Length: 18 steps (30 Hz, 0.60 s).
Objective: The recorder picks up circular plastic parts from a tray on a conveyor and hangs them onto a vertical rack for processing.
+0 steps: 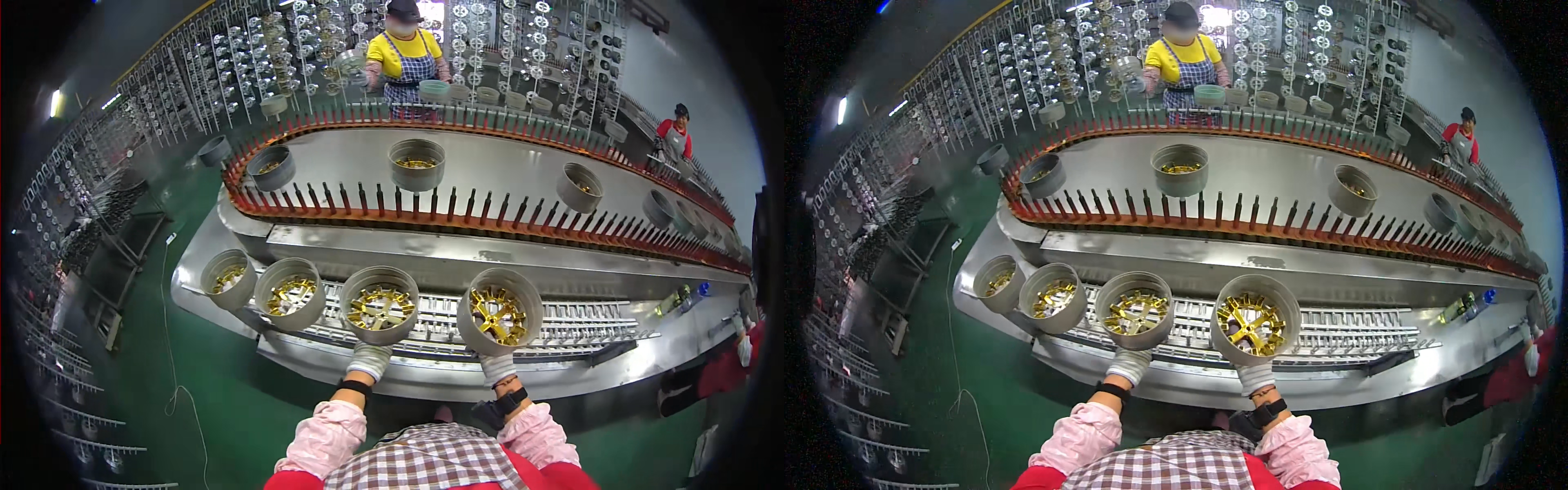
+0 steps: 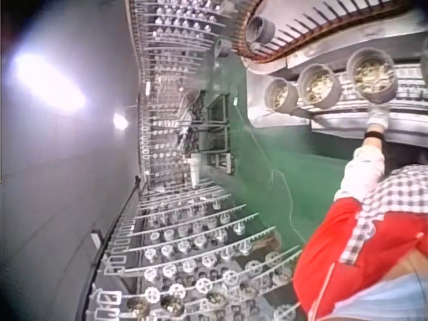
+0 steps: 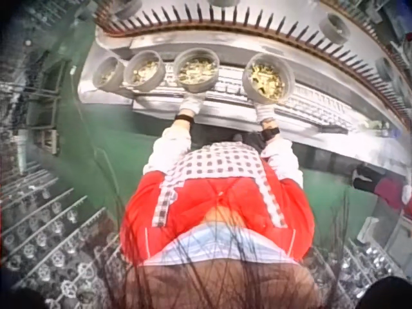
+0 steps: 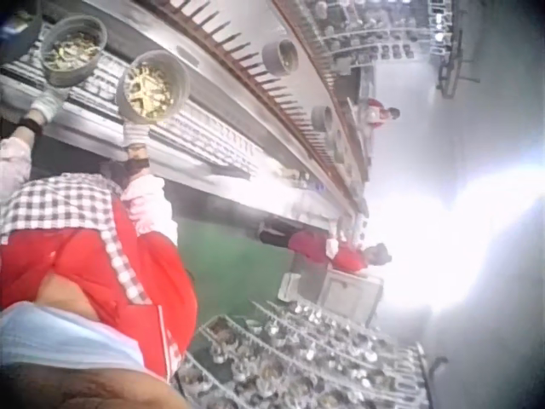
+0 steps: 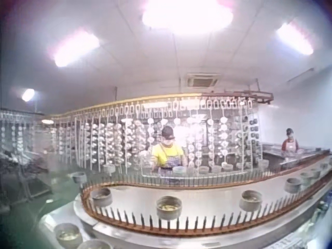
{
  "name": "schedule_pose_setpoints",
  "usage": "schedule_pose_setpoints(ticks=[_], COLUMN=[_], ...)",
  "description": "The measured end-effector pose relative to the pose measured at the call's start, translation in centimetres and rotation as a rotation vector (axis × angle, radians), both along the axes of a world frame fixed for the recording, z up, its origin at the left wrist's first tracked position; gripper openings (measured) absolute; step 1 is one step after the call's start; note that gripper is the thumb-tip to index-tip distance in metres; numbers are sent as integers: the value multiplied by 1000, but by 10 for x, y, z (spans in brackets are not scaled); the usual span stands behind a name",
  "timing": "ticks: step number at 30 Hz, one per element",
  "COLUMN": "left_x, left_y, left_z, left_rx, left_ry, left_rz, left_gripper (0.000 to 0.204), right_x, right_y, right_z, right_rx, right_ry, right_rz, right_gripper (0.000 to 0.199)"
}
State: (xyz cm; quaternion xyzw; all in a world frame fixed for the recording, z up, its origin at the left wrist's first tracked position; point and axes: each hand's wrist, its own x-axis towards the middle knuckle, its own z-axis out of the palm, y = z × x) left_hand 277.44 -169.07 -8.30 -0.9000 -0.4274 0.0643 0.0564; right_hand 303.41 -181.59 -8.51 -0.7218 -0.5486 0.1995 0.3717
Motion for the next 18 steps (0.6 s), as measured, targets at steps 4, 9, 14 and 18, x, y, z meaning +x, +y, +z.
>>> schedule_pose_setpoints(ticks=[4, 9, 14, 18], left_x=[-15, -13, -31, -34], left_y=[5, -15, 2, 22], left_z=[-6, 25, -17, -44], left_rx=[43, -189, 36, 1], left_ry=[-235, -66, -3, -309], left_rz=[-2, -55, 7, -3], left_gripper=[34, 20, 28, 36], right_x=[-24, -30, -47, -52], right_y=[12, 3, -4, -12], right_z=[10, 4, 3, 8], right_rx=[67, 97, 104, 114], right_ry=[-63, -102, -94, -106], right_rz=[17, -18, -11, -26], right_gripper=[42, 42, 41, 41])
